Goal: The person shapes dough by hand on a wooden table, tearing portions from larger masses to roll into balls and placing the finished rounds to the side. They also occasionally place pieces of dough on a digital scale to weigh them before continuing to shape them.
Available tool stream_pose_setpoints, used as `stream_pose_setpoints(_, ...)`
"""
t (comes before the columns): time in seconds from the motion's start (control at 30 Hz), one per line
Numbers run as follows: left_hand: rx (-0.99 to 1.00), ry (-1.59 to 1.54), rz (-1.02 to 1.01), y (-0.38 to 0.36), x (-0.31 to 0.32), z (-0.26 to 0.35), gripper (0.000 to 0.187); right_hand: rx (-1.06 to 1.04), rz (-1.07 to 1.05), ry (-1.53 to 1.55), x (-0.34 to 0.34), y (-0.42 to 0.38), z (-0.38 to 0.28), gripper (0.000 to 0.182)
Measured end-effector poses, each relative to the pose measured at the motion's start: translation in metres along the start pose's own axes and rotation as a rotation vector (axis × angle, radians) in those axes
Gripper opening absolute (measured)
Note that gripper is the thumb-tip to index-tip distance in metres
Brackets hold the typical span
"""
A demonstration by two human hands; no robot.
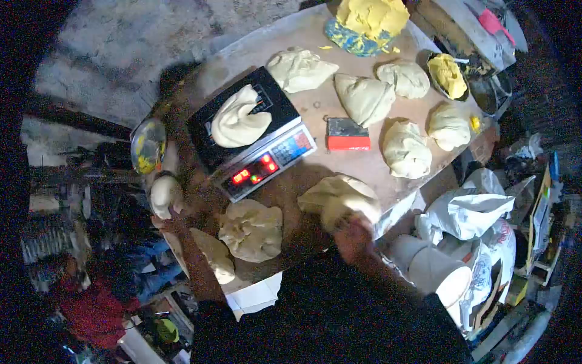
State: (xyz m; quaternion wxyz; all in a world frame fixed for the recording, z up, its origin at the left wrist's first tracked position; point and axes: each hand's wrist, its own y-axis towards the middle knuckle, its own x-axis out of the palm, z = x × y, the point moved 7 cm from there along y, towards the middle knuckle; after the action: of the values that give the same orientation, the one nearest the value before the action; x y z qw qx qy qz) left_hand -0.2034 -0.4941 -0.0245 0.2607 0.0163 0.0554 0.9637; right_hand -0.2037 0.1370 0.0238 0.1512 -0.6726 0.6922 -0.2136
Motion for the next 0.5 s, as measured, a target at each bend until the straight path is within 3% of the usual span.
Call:
stream_pose_setpoints(0.03,0.457,0.801,0.305,-0.035,0.018,0.04,0.066,0.122,-0.072,-0.819,0.009,0.032,0.029,0.035)
stream_pose_setpoints(0.1,0.231,-0.031,0.056,-0.09,0.061,0.035,0.066,-0.098,-0.248,-0.85,0.055,0.053,-0.053,0.034)
stream_pose_setpoints(0.13,0.469,0.521,-0.004,-0.139,0.099,0.069,0.066,-0.092,-0.275,-0.847,0.043,0.074,-0.039,0.034)
stream_pose_setpoints(0.17,0.695,1.081,-0.081,-0.19,0.15,0.103,0.066,0.385,-0.375,-0.095,0.039,0.091,0.013,0.035)
stream_pose_setpoints(0.2,0.252,0.613,-0.24,-0.225,0.183,0.109,0.058,0.827,-0.421,0.687,0.05,0.093,0.036,0.037)
stream_pose_setpoints(0.23,0.259,0.63,-0.242,-0.262,0.216,0.13,0.058,0.837,-0.43,0.7,0.036,0.092,0.004,0.037)
stream_pose_setpoints(0.3,0.249,0.605,-0.724,-0.344,0.299,0.152,0.082,0.387,-0.923,0.324,-0.002,0.068,-0.116,0.045)
stream_pose_setpoints(0.33,0.238,0.573,-0.96,-0.379,0.33,0.151,0.095,0.249,-0.809,0.004,-0.036,0.082,-0.115,0.045)
stream_pose_setpoints(0.37,0.308,0.698,-0.998,-0.394,0.352,0.141,0.099,0.106,-0.681,-0.308,-0.074,0.094,-0.114,0.045)
stream_pose_setpoints(0.47,0.408,0.96,-1.105,-0.4,0.404,0.09,0.113,0.102,-0.553,-0.496,-0.14,0.123,-0.034,0.058)
stream_pose_setpoints(0.5,0.414,0.968,-1.112,-0.393,0.42,0.083,0.113,-0.145,-0.519,-0.433,-0.14,0.129,-0.026,0.07)
